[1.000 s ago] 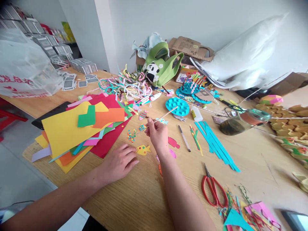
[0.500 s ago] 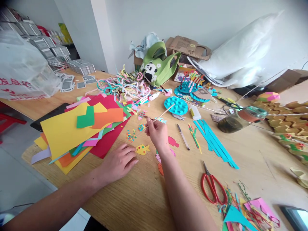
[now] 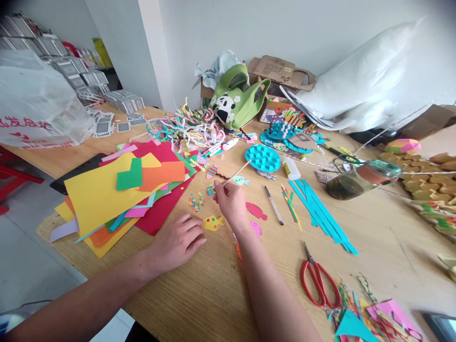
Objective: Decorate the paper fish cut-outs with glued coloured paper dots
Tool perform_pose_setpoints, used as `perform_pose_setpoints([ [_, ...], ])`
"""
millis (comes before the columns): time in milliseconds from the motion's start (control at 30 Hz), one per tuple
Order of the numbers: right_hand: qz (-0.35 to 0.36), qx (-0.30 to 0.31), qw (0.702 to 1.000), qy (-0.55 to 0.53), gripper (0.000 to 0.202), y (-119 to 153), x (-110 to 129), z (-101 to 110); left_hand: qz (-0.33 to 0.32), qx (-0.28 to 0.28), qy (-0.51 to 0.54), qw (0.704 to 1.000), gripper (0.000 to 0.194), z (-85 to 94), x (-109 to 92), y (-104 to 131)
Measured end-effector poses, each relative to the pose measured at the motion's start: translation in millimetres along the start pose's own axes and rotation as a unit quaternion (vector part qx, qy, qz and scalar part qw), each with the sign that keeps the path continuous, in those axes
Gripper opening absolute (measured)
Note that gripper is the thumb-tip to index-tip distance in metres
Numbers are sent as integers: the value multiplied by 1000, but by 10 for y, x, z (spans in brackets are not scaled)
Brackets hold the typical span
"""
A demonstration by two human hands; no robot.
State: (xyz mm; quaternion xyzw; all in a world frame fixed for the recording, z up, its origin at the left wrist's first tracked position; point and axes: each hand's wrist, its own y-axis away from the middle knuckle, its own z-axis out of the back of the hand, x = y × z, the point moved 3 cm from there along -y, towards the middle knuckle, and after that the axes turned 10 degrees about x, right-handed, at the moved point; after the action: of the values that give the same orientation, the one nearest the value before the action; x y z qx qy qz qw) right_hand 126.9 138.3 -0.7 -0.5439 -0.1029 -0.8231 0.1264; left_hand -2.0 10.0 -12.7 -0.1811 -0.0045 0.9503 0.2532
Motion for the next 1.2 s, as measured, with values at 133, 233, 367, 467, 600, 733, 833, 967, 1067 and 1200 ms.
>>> perform_pose_setpoints([
  [133,35,7,996,83,44,44,50,-17,0,3,0,1000,12,12,-3,-3],
  [233,60,17,990,126,39,76,101,-30,1,7,3,1000,11,11,0,-1],
  [367,73,21,987,139,37,94,137,-27,0,4,5,1000,12,12,0,1],
  [467,78,25,988,133,38,98,152,-20,1,9,4,1000,12,15,-2,-1],
  [600,75,31,991,102,41,92,161,-3,-1,5,4,1000,12,21,-4,-2],
  [733,54,47,997,39,46,68,155,18,0,2,5,1000,12,21,-3,-1],
  [833,51,52,997,11,50,65,174,38,-1,1,3,1000,12,21,-4,-1],
  [967,64,46,997,-4,54,88,233,68,-3,1,2,1000,13,26,-6,1],
  [1067,68,36,997,-2,55,105,262,92,-2,3,2,1000,12,33,-7,2],
  [1200,66,26,997,3,56,128,269,125,-1,11,-2,1000,11,33,-4,1],
])
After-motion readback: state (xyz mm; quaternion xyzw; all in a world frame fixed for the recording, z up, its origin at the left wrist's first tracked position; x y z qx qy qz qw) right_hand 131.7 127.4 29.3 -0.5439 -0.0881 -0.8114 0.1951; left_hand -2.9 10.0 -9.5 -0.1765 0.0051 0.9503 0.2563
